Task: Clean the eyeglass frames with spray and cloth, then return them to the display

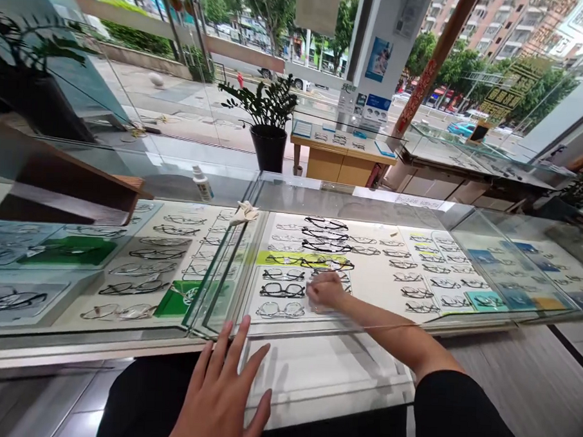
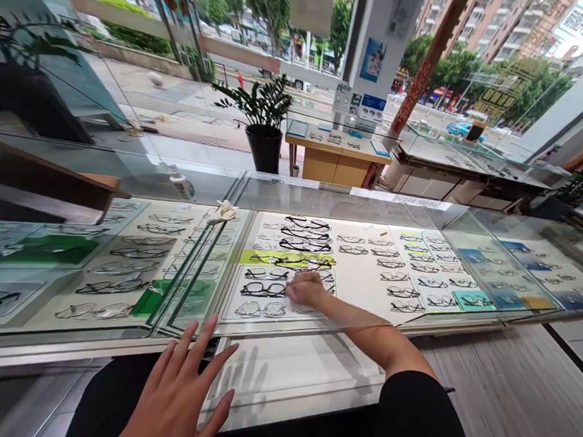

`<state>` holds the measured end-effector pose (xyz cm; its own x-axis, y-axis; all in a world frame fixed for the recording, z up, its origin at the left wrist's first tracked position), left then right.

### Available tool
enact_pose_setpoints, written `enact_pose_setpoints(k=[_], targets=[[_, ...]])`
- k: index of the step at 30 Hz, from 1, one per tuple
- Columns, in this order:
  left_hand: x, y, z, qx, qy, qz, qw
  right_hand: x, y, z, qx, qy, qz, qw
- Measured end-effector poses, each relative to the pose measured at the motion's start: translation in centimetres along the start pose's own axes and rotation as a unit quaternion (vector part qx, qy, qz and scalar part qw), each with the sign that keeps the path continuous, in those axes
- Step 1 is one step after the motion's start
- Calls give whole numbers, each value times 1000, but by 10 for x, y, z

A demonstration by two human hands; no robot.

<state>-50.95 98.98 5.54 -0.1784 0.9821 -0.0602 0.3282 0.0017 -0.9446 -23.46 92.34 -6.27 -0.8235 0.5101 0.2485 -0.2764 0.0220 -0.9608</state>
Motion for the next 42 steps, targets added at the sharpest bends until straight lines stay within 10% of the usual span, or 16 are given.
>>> enact_pose_setpoints(k=[8,15,20,24,31,42], targets=[[0,-6,3,-36,22,-21,999,132,20,72,180,-162,-77,967],[-5,-5,4,-31,-8,24,999,138,-68,130,399,-73,-99,909],[-8,-12,2,-20,-28,56,998,109,-196,105,135,-103,-201,965],[-8,-14,3,-21,-29,57,998,53,-239,55,-9,-20,-76,997],[-9,-10,8,-34,-22,24,999,-2,-235,-17,-73,59,80,992],[-7,-8,10,-50,-30,35,998,-10,-192,-34,-57,51,157,985]])
Point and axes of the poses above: each hand's wrist, its own z-axis away from the middle knuckle, its own y-axis out of the palm, x = y × z, the point moved 7 cm from there along -z, towards the middle knuckle, and after that the axes turned 9 degrees about -z, right-handed, at the moved point
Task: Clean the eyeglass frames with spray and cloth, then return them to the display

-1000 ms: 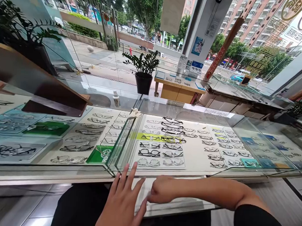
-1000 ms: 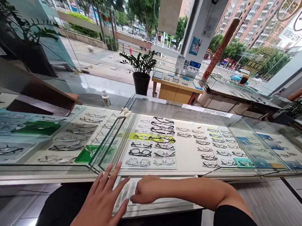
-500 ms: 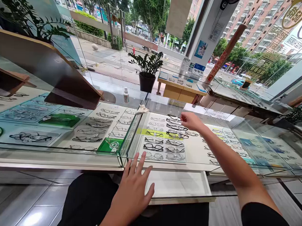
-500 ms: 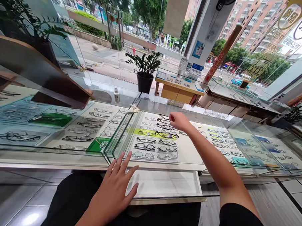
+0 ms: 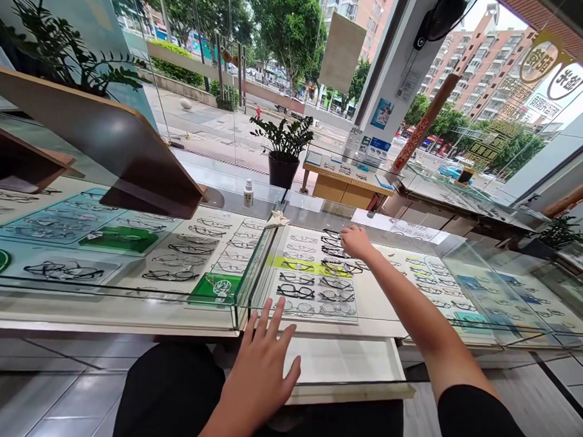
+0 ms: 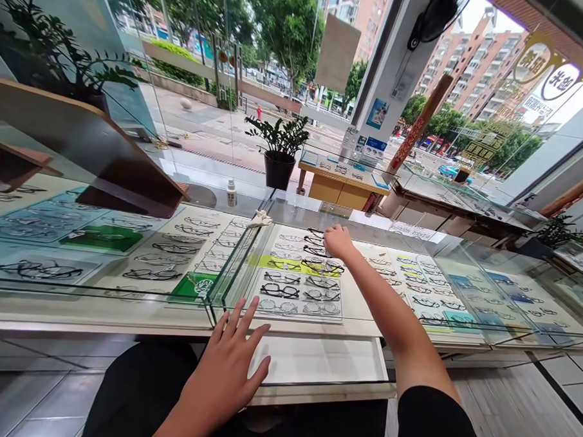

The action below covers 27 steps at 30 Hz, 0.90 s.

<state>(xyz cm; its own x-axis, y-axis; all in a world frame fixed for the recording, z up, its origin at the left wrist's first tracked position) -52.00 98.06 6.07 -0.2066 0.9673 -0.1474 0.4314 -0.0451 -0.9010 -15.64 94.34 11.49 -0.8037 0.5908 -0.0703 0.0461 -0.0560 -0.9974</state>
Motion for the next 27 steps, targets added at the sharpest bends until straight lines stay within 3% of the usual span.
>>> enact_pose_setpoints(k=[5,9,12,16,18,21,24,27], targets=[[-1,-1,1,-9,6,-9,1000,7,2,-1,-12,9,-3,1000],[-2,-4,0,0,3,-9,1000,9,-13,11,-36,19,-14,999],[-2,-3,-1,20,-3,-1,1000,11,-34,41,-58,14,-32,998],[-2,-2,-3,53,-11,7,999,28,-74,116,-54,-58,-121,990],[-3,-2,-5,63,-13,9,998,41,-87,161,16,-90,-199,976],[-5,-4,-6,74,-11,8,997,61,-89,223,174,-115,-295,932],[-6,-5,-7,77,-6,3,997,76,-68,264,322,-79,-339,881],[-7,-5,-8,80,-3,0,997,83,-33,277,396,-31,-344,851]])
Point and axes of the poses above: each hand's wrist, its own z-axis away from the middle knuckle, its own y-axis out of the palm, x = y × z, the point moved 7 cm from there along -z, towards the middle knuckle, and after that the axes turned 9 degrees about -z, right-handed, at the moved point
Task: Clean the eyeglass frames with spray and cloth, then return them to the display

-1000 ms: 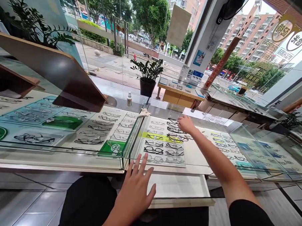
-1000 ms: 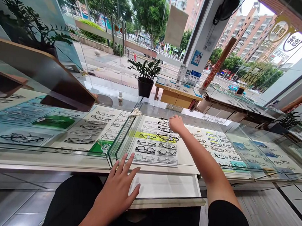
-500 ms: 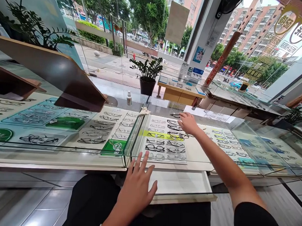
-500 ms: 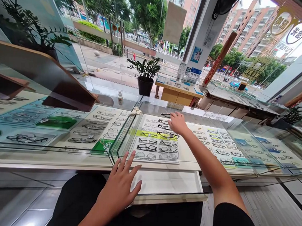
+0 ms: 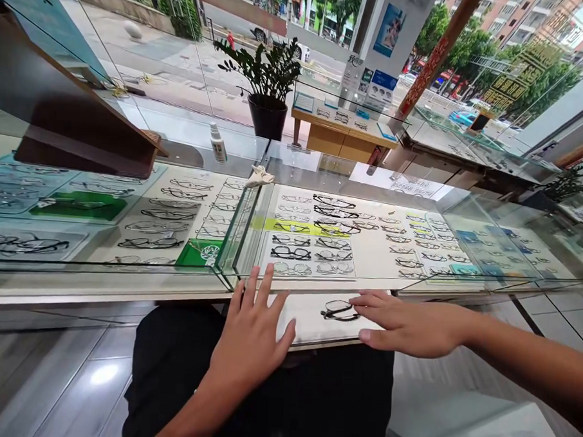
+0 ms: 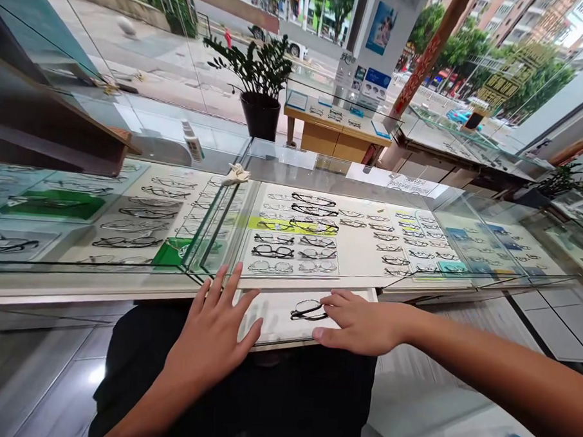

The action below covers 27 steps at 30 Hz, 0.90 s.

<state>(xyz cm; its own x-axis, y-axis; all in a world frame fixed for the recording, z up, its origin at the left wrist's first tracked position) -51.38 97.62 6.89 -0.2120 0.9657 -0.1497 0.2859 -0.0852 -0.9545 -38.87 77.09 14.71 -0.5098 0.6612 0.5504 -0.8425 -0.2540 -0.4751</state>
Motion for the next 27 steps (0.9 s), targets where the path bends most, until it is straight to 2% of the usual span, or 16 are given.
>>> enact_pose_setpoints(k=[2,5,9,13,16,19,22,27], targets=[[0,1,-1,5,0,-3,1000,-17,12,-22,9,15,12,1000],[0,1,-1,5,3,-8,1000,-56,21,-60,-21,31,46,998],[0,0,-1,-6,8,-7,1000,-127,18,-105,-121,112,82,983],[-1,0,-2,-17,8,-1,1000,-187,-2,-131,-231,210,169,935],[0,0,-2,-19,4,1,1000,-211,-29,-140,-331,233,240,882],[0,0,-3,-21,5,-1,1000,-227,-49,-150,-385,218,271,855],[0,0,-4,-22,6,-3,1000,-243,-64,-163,-414,197,273,846],[1,1,-4,-27,2,-5,1000,-272,-82,-189,-411,202,237,857]])
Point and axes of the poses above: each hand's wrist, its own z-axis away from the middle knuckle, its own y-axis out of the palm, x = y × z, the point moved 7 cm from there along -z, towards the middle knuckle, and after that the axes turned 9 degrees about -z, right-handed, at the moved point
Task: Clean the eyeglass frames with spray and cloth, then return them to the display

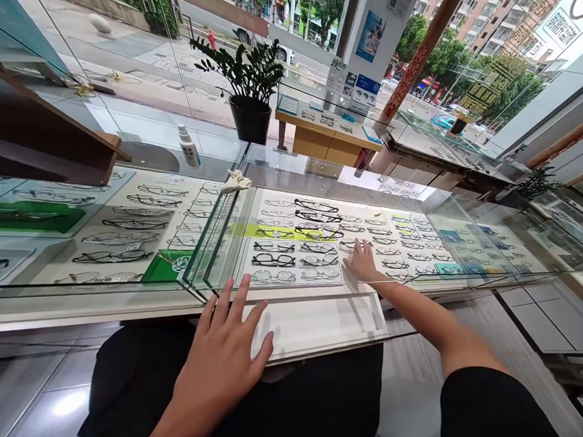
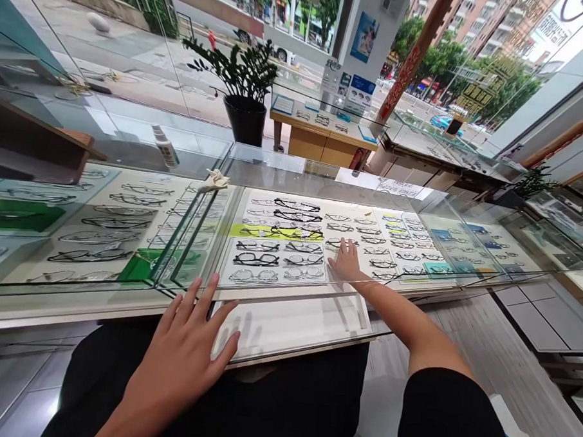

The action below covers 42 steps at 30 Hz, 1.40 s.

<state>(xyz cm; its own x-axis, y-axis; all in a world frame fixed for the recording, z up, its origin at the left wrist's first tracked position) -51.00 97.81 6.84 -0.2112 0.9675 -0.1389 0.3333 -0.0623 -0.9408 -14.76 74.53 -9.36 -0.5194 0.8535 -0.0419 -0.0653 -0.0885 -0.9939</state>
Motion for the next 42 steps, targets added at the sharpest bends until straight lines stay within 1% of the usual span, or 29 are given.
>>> enact_pose_setpoints(k=[5,10,13,18,27,42], targets=[[1,1,0,0,0,-2,1000,-11,12,-27,13,17,-13,1000],[1,0,-2,-2,-1,-3,1000,-19,15,-38,15,8,-16,1000],[2,2,-3,-4,-4,-2,1000,-22,14,-42,12,-2,-16,1000],[5,7,-2,1,13,-9,1000,-25,12,-45,2,-9,-13,1000],[5,6,-1,-1,14,-12,1000,-32,27,-45,41,-4,-22,999],[5,7,-2,5,17,-14,1000,-40,29,-51,46,-23,-24,998]])
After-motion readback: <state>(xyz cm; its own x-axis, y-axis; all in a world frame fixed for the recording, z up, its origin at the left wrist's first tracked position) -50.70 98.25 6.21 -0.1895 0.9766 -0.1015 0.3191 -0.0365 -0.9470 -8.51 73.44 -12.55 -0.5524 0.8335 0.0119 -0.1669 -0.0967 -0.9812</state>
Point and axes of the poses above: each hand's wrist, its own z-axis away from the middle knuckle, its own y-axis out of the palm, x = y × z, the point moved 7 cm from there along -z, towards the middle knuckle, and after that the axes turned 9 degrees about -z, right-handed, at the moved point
